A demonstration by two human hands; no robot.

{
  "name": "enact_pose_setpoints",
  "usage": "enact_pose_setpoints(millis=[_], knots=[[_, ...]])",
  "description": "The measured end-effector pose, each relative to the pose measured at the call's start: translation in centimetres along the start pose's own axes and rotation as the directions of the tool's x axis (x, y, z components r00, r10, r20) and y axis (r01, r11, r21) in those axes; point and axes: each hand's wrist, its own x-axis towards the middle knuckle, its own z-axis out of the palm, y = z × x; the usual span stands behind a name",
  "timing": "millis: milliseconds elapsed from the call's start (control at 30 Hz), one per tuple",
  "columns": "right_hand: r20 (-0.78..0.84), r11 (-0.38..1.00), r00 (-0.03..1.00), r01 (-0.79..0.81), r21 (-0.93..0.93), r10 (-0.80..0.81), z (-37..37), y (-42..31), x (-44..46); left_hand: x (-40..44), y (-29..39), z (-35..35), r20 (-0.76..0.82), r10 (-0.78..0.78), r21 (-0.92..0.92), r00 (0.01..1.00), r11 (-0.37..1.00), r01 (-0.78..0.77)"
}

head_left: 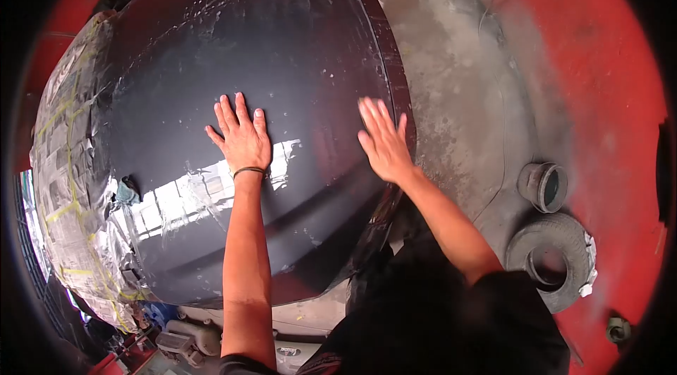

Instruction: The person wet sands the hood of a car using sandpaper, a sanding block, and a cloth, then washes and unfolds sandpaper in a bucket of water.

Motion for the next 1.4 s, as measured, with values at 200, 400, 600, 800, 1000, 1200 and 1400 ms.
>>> enact_pose_setpoints(millis=[200, 400, 600, 800, 1000, 1200, 1400], knots=[[0.083, 0.999, 0.996, 0.033, 0.012, -0.034, -2.5, 4.2, 9.0, 0.4, 0.5, -0.9, 0.057, -0.041, -0.019, 0.998, 0.999, 0.042], [0.064, 0.984, 0.988, 0.149, -0.095, -0.143, -3.6, 6.0, 13.2, 0.4, -1.3, -1.2, -0.019, -0.014, -0.175, 1.0, 0.984, 0.01], [0.247, 0.97, 0.942, 0.242, -0.035, -0.227, -4.8, 6.5, 10.5, -3.2, -6.7, -0.3, 0.016, -0.569, 0.077, 0.822, 0.82, 0.566], [0.186, 0.986, 0.969, 0.149, 0.072, -0.16, -4.9, 6.5, 17.8, -6.5, -8.3, -0.5, 0.036, -0.511, 0.149, 0.859, 0.853, 0.501], [0.221, 0.967, 0.951, 0.24, -0.079, -0.218, -3.6, 7.9, 11.1, -5.8, -6.9, -1.1, 0.006, -0.537, 0.125, 0.844, 0.838, 0.532], [0.151, 0.999, 0.988, 0.043, 0.014, -0.045, -5.5, 8.1, 28.8, -5.9, -6.8, -1.2, 0.001, -0.535, 0.088, 0.845, 0.841, 0.533], [0.308, 0.933, 0.891, 0.358, -0.025, -0.333, -4.5, 3.5, 10.4, -5.6, -6.4, -1.4, -0.001, -0.544, 0.093, 0.839, 0.836, 0.542]])
